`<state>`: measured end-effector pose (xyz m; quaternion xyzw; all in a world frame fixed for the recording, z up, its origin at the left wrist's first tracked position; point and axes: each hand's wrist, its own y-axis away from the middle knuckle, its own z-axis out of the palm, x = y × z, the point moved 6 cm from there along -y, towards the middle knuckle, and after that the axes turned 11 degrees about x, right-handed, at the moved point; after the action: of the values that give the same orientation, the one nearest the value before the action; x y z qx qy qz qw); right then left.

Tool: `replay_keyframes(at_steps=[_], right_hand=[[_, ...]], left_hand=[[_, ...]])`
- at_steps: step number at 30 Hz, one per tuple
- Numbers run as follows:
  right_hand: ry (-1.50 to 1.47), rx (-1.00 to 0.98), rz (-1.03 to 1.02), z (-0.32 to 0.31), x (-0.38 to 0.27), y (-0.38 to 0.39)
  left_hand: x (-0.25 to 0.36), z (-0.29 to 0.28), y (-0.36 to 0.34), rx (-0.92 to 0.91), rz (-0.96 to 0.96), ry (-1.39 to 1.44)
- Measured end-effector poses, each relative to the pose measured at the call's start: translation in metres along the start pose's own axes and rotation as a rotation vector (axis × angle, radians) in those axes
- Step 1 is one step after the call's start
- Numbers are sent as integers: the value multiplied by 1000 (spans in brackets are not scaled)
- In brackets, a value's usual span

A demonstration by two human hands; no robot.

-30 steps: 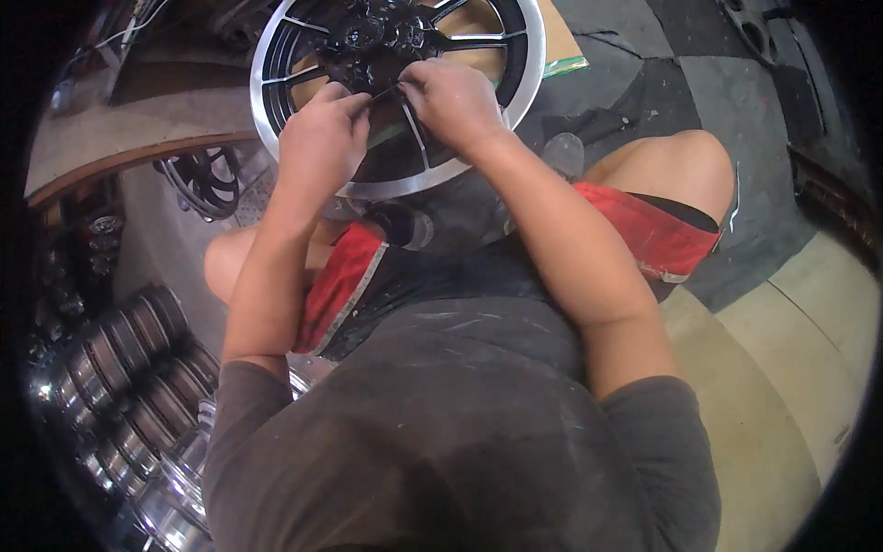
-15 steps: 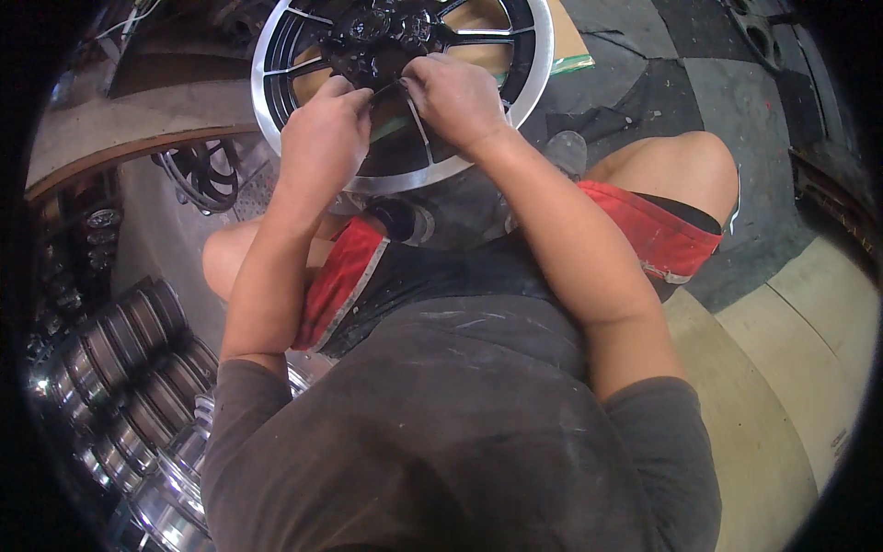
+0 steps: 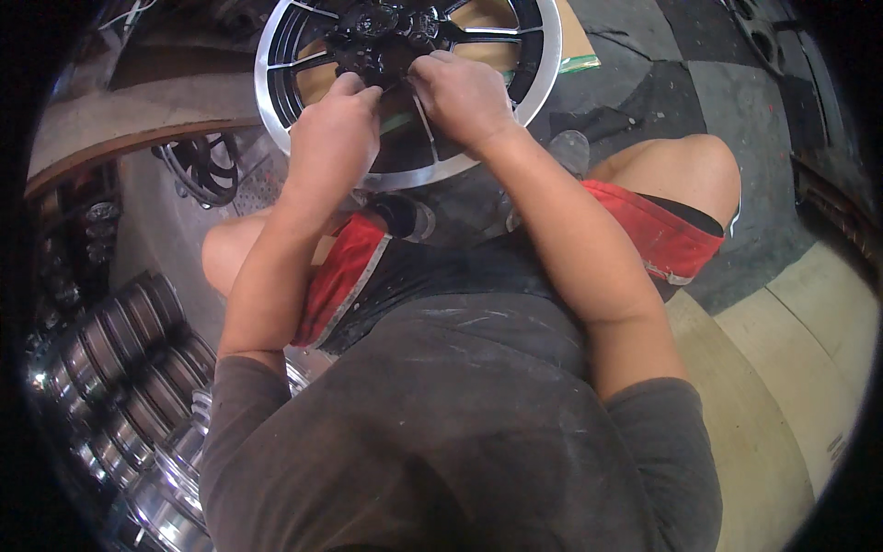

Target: The person sands the spokes and hub of a motorcycle wheel using sandpaper, rotating the wheel by hand to work on different sections.

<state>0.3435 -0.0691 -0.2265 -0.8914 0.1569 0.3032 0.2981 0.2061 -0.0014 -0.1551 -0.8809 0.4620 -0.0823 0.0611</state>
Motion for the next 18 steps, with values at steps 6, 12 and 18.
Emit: replay_keyframes(at_steps=[6,12,18], right_hand=[[2,-30,-22,7,7,8],[-30,68,-41,-2,1,1],[-12,37,-32,4,6,5]], left_hand=[[4,3,3,-21,41,-23],[2,-3,1,49,21,24],[7,-3,0,73,71,43]])
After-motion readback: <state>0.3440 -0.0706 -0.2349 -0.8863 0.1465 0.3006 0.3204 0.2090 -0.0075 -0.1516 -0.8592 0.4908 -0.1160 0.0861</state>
